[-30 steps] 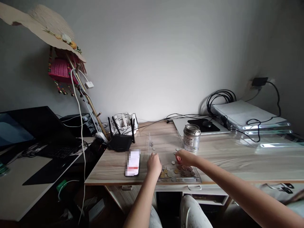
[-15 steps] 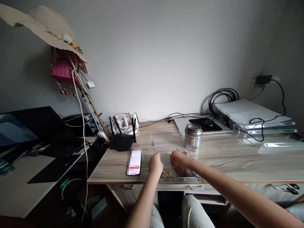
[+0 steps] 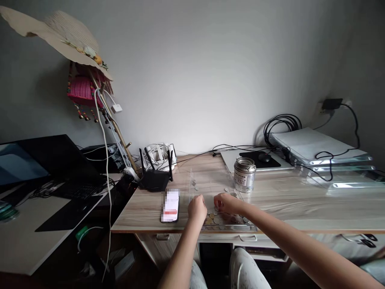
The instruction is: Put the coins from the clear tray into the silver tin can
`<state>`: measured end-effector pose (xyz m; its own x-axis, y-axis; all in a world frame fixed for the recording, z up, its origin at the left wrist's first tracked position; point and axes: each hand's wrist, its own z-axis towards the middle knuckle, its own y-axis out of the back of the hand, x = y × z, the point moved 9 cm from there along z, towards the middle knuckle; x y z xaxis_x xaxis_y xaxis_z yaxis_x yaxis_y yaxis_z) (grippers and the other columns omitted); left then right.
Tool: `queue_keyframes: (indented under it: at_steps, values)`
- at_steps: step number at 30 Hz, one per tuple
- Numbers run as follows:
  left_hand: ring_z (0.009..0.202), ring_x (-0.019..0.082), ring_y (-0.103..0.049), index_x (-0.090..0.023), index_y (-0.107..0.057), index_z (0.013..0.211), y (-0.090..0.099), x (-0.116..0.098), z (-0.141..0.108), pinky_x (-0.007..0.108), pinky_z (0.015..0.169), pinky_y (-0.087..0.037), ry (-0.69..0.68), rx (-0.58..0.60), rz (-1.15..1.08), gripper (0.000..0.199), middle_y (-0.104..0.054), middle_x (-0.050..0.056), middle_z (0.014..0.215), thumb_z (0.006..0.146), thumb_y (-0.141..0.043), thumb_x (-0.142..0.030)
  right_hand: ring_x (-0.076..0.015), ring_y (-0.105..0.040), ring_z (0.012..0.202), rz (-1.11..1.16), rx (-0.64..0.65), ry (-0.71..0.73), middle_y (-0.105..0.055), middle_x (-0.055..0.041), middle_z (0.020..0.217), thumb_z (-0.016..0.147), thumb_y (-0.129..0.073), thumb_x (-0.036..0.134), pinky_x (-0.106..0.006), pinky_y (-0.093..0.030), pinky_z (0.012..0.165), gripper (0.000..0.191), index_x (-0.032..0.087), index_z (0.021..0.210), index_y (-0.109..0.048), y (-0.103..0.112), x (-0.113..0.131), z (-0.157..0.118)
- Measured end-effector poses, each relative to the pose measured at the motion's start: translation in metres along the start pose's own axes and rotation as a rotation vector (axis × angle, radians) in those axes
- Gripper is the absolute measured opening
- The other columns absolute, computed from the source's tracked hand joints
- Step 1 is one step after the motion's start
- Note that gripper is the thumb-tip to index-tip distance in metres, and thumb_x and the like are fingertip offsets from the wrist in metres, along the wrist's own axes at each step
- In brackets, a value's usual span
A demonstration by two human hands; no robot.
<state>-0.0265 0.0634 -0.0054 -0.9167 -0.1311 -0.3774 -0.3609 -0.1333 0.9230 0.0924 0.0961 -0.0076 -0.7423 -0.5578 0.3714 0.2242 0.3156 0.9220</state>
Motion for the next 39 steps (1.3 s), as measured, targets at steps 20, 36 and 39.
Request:
queue_keyframes:
  at_steps: [20,36,39]
  values:
    - [0.086,0.017,-0.06,-0.017,-0.064,0.087,0.006,-0.006,-0.001,0.024,0.07,-0.04,-0.056,-0.036,-0.109,0.018,-0.067,0.007,0.091,0.081,-0.048,-0.012,-0.0124,-0.056,0.066,0.016,0.025,0.081,-0.066,-0.0009,0.077,0.068,-0.058,0.017,-0.02,-0.035,0.057,0.028,0.02,0.095,-0.065,-0.002,0.029,-0.008]
    - [0.079,0.012,-0.056,-0.017,-0.062,0.075,0.009,-0.013,-0.001,0.021,0.072,-0.039,-0.157,-0.08,-0.227,0.015,-0.061,0.003,0.087,0.079,-0.051,-0.009,-0.0166,-0.062,0.076,-0.135,-0.548,-0.265,-0.072,-0.0051,0.082,0.074,-0.058,0.027,-0.022,-0.042,0.062,0.019,0.018,0.083,-0.072,0.203,-0.086,-0.027]
    - [0.081,0.012,-0.056,-0.018,-0.061,0.074,0.008,-0.013,-0.001,0.021,0.072,-0.038,-0.146,-0.074,-0.215,0.014,-0.062,0.003,0.087,0.079,-0.052,-0.009,-0.0179,-0.062,0.078,-0.266,-0.407,-0.374,-0.072,-0.0049,0.086,0.07,-0.059,0.026,-0.023,-0.04,0.058,0.018,0.02,0.081,-0.073,0.21,-0.111,-0.024]
